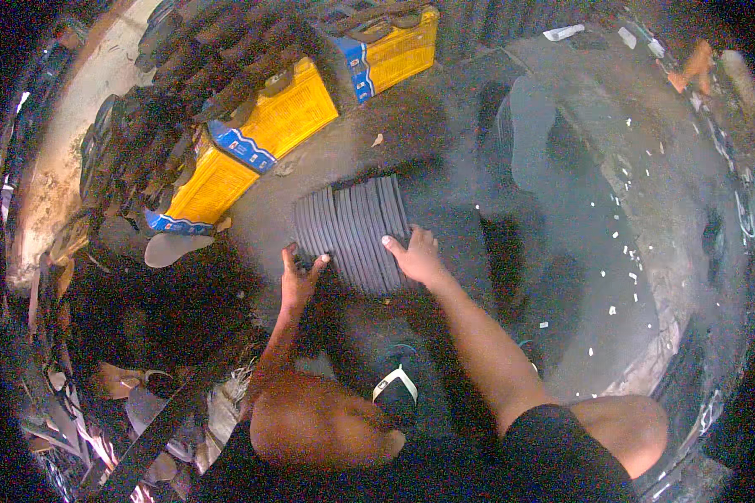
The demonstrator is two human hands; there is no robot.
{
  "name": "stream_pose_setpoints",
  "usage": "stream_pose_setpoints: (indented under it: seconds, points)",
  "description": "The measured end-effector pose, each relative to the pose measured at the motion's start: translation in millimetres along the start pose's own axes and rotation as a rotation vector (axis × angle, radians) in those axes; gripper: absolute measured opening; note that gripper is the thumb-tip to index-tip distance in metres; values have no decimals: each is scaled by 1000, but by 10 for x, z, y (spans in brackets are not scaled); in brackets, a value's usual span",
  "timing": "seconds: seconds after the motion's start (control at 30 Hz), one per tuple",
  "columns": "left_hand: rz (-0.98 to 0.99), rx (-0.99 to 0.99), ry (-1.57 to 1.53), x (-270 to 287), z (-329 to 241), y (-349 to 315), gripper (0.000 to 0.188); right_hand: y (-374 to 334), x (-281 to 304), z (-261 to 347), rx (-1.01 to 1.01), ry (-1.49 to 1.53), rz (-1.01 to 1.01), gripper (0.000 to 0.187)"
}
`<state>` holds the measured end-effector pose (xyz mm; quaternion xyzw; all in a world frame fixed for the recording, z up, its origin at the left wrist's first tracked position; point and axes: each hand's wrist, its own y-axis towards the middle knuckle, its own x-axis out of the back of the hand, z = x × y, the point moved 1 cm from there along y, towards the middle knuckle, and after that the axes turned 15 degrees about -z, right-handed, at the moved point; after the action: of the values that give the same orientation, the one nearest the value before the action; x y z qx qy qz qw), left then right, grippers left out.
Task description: The person uses a hydraulic press to cut black rubber shoe soles from a sheet using a metal template. After cutting, the person stacks the finished soles and places them on a shelf.
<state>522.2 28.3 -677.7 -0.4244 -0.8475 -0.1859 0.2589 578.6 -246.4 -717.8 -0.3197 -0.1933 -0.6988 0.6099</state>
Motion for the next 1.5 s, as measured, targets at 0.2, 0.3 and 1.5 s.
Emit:
stream_pose_setpoints:
  seconds: [0.2,0.3,1.5]
  points:
    - [110,-8,4,-321,285,248,128,343,244,306,31,159,274,93]
    - [-29,-53,-115,-146,-46,220,117,238,687,713,78,162,138,85]
    - [-36,0,79,-107,309,-387,104,93,347,236,151,7,113,91]
